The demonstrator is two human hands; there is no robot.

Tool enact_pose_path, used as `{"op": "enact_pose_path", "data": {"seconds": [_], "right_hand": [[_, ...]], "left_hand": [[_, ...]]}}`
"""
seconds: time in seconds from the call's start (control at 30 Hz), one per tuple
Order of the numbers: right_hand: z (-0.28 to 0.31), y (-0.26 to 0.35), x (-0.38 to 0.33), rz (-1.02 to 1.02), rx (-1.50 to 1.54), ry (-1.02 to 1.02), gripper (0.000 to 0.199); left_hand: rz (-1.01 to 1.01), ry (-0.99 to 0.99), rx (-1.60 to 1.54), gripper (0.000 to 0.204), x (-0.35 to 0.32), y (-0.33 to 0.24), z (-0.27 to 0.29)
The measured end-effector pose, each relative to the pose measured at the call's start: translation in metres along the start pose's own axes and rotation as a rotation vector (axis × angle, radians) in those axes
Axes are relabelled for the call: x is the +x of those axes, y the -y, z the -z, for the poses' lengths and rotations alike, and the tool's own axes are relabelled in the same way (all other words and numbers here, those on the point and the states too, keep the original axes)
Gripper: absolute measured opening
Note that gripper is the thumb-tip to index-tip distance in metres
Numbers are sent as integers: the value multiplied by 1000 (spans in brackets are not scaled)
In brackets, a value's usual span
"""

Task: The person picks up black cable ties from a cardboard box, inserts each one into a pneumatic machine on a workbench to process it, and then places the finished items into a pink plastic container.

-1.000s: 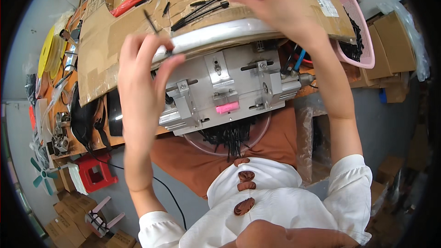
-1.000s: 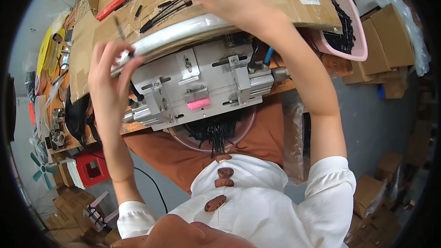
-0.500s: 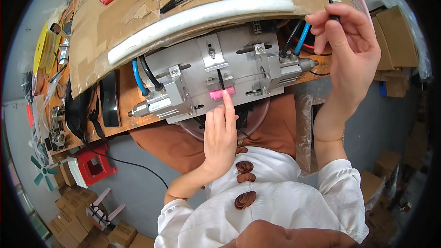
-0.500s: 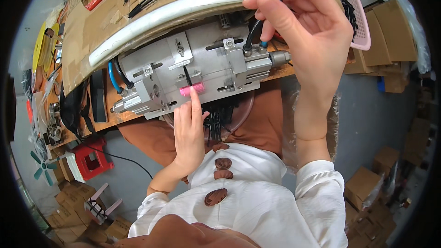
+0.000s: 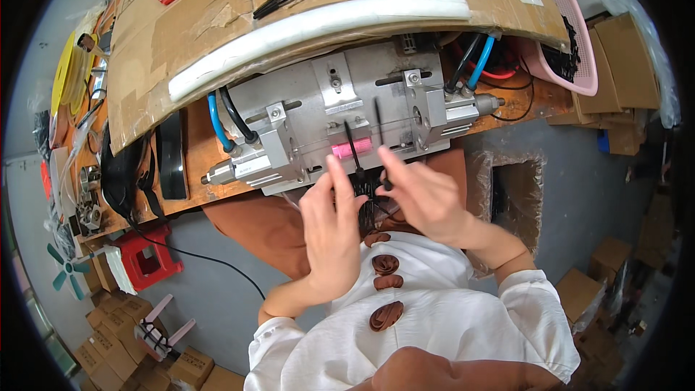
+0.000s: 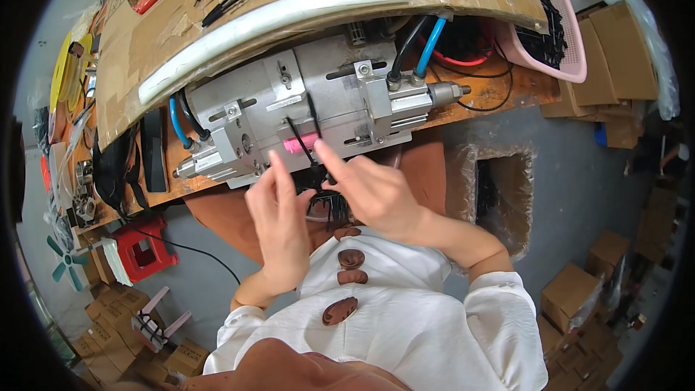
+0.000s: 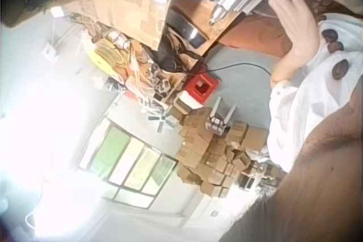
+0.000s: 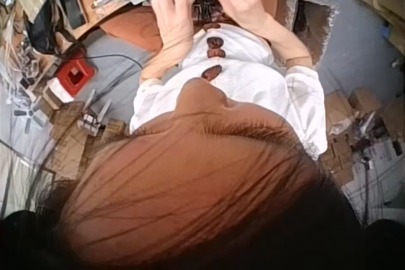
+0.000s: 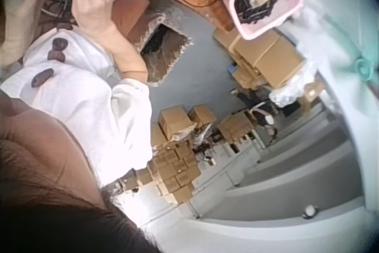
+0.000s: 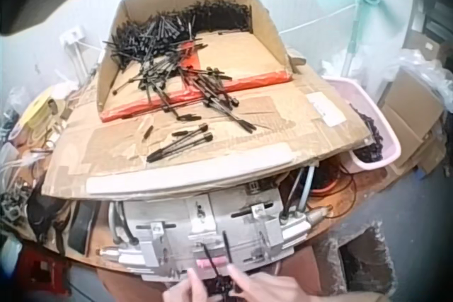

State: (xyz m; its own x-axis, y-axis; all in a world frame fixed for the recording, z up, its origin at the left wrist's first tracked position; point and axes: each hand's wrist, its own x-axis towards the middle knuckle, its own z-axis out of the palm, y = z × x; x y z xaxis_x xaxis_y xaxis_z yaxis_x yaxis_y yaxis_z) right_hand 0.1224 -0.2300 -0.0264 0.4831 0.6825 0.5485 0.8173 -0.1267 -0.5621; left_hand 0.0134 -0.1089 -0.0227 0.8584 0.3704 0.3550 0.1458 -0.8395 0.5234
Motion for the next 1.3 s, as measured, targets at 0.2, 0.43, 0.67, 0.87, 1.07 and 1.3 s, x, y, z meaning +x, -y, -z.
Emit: {"op": "enact_pose_path", "data": {"seconds": [0.2,0.43,0.67,0.87,1.07,1.3], "right_hand": [[-32,-9,-5,-43,14,131,67],[-7,2,9,-69,-67,281,65],[57,-29,145,93,-525,-140,24],[56,-163,308,-115,-752,-118,31],[36,-124,312,-157,-514,301,31],[66,-90,275,-60,-154,263,25]], "left_hand": [[44,-71,30,78,-5,4,14],[-50,-28,20,72,24,10,32],[-238,-184,313,32,206,8,24],[-241,-33,468,34,242,6,6],[-270,219,310,17,217,56,79],[-138,292,-19,12,222,47,111]]}}
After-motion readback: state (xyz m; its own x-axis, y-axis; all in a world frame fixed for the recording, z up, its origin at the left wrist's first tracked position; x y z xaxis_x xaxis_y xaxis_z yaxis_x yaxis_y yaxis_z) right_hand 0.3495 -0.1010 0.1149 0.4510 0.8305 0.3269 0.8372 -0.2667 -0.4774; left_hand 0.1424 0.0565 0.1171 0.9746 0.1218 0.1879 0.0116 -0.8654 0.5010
